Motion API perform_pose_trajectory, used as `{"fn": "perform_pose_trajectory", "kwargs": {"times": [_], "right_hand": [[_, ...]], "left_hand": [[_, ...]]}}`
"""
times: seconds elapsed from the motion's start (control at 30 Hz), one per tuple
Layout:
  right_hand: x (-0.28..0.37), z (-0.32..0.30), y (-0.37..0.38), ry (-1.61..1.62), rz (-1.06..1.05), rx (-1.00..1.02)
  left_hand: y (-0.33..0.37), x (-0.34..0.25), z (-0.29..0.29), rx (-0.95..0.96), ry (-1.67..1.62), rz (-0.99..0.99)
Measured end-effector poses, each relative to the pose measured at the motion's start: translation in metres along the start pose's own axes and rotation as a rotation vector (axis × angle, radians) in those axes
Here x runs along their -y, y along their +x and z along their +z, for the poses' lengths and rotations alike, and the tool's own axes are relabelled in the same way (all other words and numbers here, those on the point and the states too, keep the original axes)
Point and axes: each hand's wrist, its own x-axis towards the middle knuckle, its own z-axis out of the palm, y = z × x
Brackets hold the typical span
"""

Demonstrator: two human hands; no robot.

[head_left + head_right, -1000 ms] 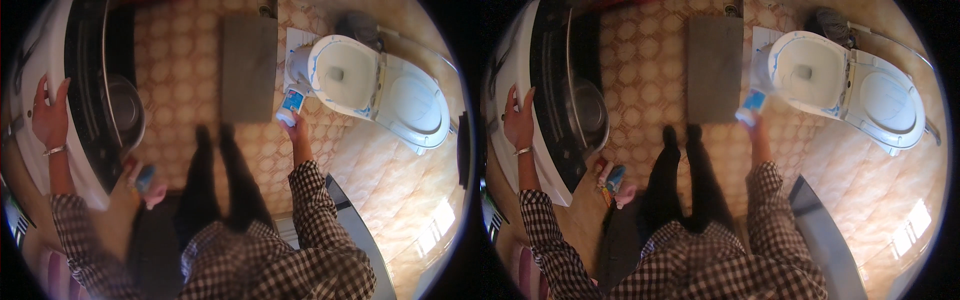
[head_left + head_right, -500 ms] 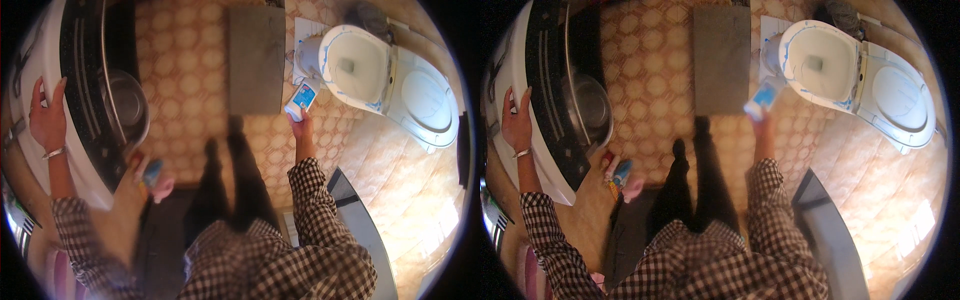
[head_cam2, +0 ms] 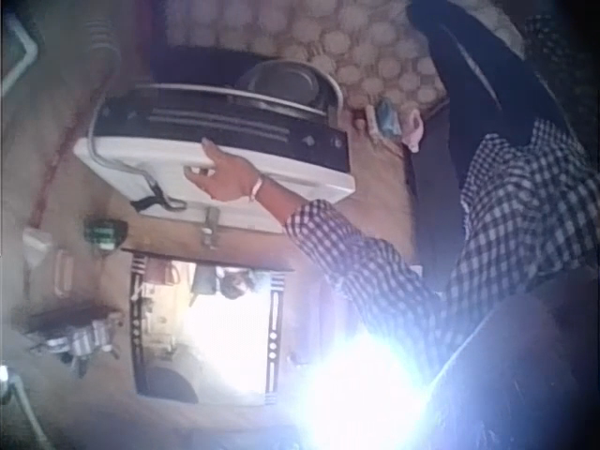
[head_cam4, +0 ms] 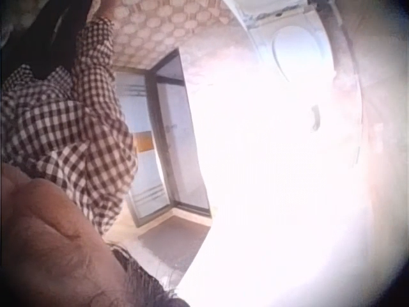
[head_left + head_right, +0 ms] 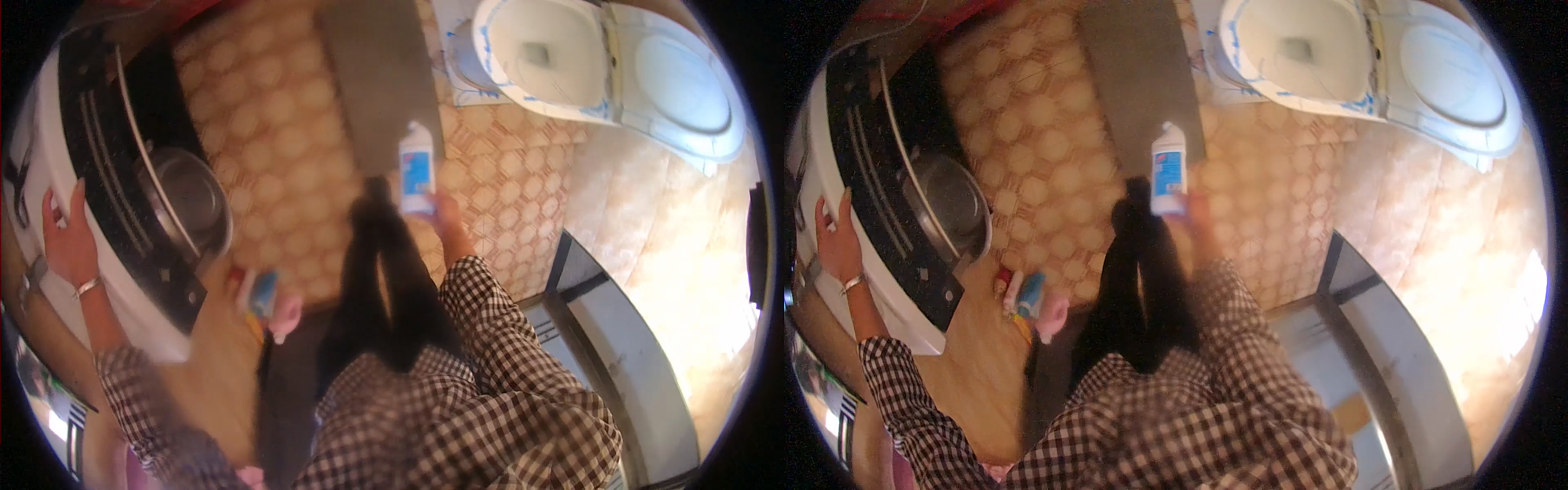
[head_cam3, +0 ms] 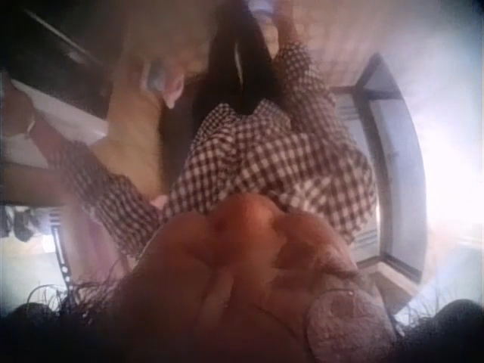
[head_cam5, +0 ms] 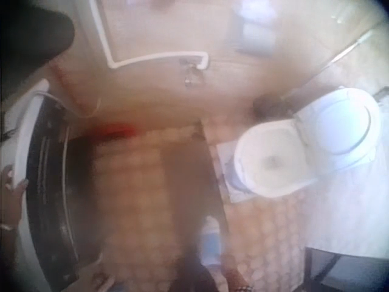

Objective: The person pours cleaning liquid into a toilet bowl and onto the seat, then replaces the cap on the bottle.

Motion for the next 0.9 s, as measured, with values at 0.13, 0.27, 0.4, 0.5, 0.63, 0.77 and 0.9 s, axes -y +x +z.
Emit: {"fn": "perform_pose_trajectory", "kwargs": {"times": [0.13, 0.27, 0.4, 0.5, 0.63, 0.77, 0.9], "right_hand": [[-0.006, -0.038, -0.010, 0.075, 0.064, -0.121], [-0.001, -0.035, -0.013, 0.157, -0.091, -0.142], [0.021, -0.065, -0.013, 0.198, -0.063, -0.323], [0.050, -0.095, -0.011, 0.029, -0.053, -0.567], [0.043, -0.168, 0.007, -0.332, -0.467, -0.629], [0.092, -0.099, -0.004, 0.134, -0.281, -0.597], [0.099, -0.107, -0.006, -0.024, -0.397, -0.620]], "left_hand": [[-0.004, -0.009, 0.018, 0.083, 0.019, 0.016], [0.052, 0.002, 0.051, 0.155, 0.016, -0.027], [0.051, -0.012, 0.091, 0.296, 0.064, -0.074], [0.052, -0.015, 0.121, 0.300, 0.004, -0.063], [0.067, -0.026, 0.167, 0.302, -0.051, -0.008], [0.072, 0.002, 0.202, 0.182, -0.056, 0.020], [0.055, -0.014, 0.204, 0.091, -0.370, 0.010]]}}
